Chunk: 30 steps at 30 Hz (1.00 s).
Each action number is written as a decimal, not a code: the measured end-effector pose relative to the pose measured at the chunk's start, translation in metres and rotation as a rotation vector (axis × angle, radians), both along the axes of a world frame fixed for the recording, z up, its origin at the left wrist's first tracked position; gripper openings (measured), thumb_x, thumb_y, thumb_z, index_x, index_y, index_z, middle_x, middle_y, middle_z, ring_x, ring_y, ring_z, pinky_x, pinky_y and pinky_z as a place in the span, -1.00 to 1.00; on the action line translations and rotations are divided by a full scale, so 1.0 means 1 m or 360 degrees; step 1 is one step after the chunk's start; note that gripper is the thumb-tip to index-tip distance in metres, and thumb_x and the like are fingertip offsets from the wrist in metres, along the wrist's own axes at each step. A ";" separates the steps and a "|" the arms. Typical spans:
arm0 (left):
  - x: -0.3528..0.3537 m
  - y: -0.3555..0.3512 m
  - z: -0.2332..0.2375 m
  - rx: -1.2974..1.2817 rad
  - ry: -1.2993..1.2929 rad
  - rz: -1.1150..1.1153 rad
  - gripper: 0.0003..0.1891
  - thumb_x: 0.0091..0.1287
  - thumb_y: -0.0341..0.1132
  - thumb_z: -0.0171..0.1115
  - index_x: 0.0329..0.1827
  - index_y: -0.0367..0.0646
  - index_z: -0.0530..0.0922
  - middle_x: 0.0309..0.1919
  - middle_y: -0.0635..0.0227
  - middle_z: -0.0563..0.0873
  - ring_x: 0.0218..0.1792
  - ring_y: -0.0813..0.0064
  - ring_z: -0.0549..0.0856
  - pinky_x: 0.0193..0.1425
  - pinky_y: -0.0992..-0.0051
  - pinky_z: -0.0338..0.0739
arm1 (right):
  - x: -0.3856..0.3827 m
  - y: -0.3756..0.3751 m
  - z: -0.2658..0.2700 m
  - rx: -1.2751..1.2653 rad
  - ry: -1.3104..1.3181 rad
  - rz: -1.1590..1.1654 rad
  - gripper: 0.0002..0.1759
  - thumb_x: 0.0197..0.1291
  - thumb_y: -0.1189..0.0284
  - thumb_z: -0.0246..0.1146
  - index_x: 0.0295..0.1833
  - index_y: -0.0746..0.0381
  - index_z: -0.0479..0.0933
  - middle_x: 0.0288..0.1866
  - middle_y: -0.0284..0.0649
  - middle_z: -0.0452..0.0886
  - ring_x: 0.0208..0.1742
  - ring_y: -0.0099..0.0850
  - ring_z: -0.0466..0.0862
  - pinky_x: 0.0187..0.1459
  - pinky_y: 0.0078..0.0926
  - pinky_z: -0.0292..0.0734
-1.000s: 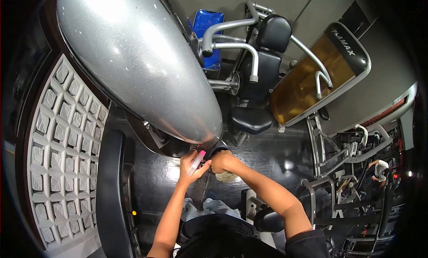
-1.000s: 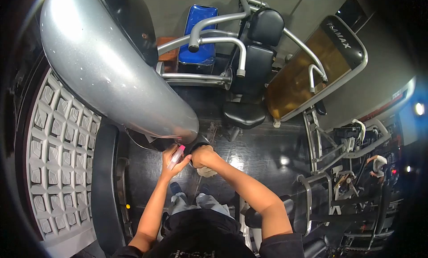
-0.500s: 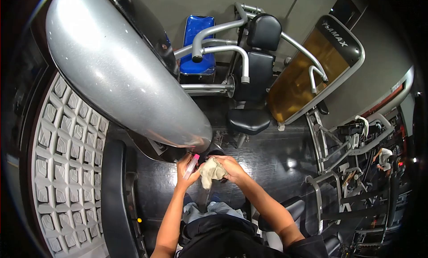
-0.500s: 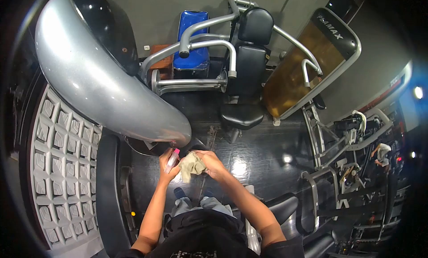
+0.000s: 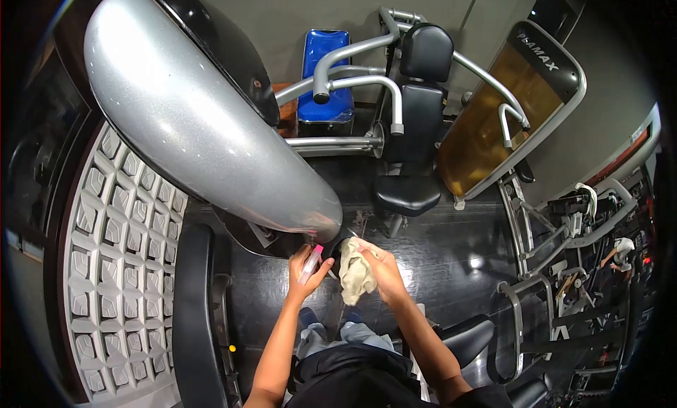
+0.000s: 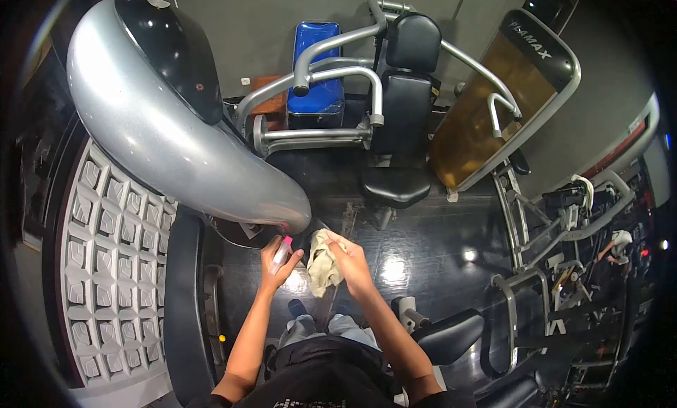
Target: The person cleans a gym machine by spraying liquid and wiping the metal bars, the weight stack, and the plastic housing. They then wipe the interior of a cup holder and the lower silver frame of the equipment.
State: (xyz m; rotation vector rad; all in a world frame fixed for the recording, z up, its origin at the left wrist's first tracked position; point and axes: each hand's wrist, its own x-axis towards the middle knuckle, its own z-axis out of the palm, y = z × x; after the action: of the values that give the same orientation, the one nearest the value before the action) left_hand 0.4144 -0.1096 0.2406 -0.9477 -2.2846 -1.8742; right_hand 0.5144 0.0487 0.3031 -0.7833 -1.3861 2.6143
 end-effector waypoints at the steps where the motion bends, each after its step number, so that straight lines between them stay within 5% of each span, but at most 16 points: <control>1: 0.000 0.000 0.000 0.0000 0.0003 0.0002 -0.69 0.13 -0.32 0.51 -0.49 -0.28 0.49 -0.57 0.28 0.52 -0.58 0.41 0.53 -0.47 0.44 0.36 | -0.002 -0.002 -0.009 0.0177 -0.0028 0.0012 -0.60 0.47 0.40 0.12 0.31 0.35 0.48 0.01 -0.21 0.71 -0.04 -0.53 0.69 0.00 -0.58 0.58; 6: -0.001 0.002 -0.008 0.0137 -0.0081 -0.0030 -0.69 0.11 -0.34 0.51 -0.51 -0.27 0.49 -0.55 0.29 0.48 -0.56 0.40 0.48 -0.44 0.42 0.35 | -0.008 -0.028 -0.040 0.0749 -0.0098 -0.0035 -0.70 0.36 0.42 0.27 0.13 0.31 0.60 -0.14 -0.32 0.71 -0.16 -0.61 0.66 -0.07 -0.63 0.54; 10: -0.005 0.001 -0.007 0.0009 0.0046 -0.0021 -0.72 0.13 -0.34 0.49 -0.48 -0.28 0.51 -0.55 0.25 0.50 -0.54 0.36 0.53 -0.43 0.41 0.38 | 0.005 -0.013 -0.007 0.0639 0.0067 0.0186 -0.72 0.34 0.43 0.28 0.11 0.30 0.63 -0.12 -0.32 0.72 -0.13 -0.60 0.67 -0.04 -0.64 0.54; 12: -0.004 -0.001 -0.005 0.0005 0.0006 -0.0022 -0.72 0.14 -0.32 0.49 -0.48 -0.28 0.52 -0.55 0.25 0.51 -0.54 0.36 0.54 -0.42 0.40 0.39 | 0.004 -0.008 0.014 0.1136 -0.0020 0.0072 -0.72 0.23 0.44 0.35 0.06 0.23 0.69 -0.11 -0.17 0.77 -0.07 -0.55 0.72 -0.01 -0.56 0.55; 14: -0.002 -0.003 -0.005 -0.0008 -0.0177 -0.0059 -0.73 0.16 -0.33 0.47 -0.47 -0.29 0.52 -0.56 0.25 0.51 -0.53 0.37 0.54 -0.42 0.40 0.39 | -0.007 -0.003 0.033 0.2011 0.0103 -0.0165 -0.74 0.14 0.42 0.38 -0.03 0.19 0.72 -0.04 -0.14 0.75 -0.02 -0.24 0.70 0.04 -0.38 0.57; 18: 0.003 -0.008 0.001 0.0075 -0.0201 -0.0025 -0.76 0.19 -0.36 0.44 -0.45 -0.30 0.54 -0.56 0.28 0.51 -0.52 0.40 0.54 -0.41 0.42 0.38 | -0.027 -0.015 0.013 0.2626 0.0120 -0.0071 -0.82 0.11 0.45 0.36 -0.14 0.19 0.71 -0.07 -0.26 0.72 -0.09 -0.18 0.65 -0.04 -0.26 0.58; 30: 0.011 -0.061 0.005 0.0237 -0.0436 0.0119 -0.80 0.25 -0.34 0.37 -0.42 -0.28 0.58 -0.55 0.36 0.51 -0.50 0.54 0.50 -0.38 0.50 0.34 | -0.008 -0.043 0.024 0.2644 0.0339 0.0273 -0.80 0.09 0.41 0.37 -0.13 0.13 0.74 -0.12 -0.35 0.74 -0.14 -0.27 0.64 -0.08 -0.35 0.60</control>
State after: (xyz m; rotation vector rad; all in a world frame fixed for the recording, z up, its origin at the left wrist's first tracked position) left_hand 0.4250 -0.1707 0.2456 -0.6120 -2.2382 -2.2248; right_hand 0.5068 0.0054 0.3268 -0.0725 -2.6518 0.7371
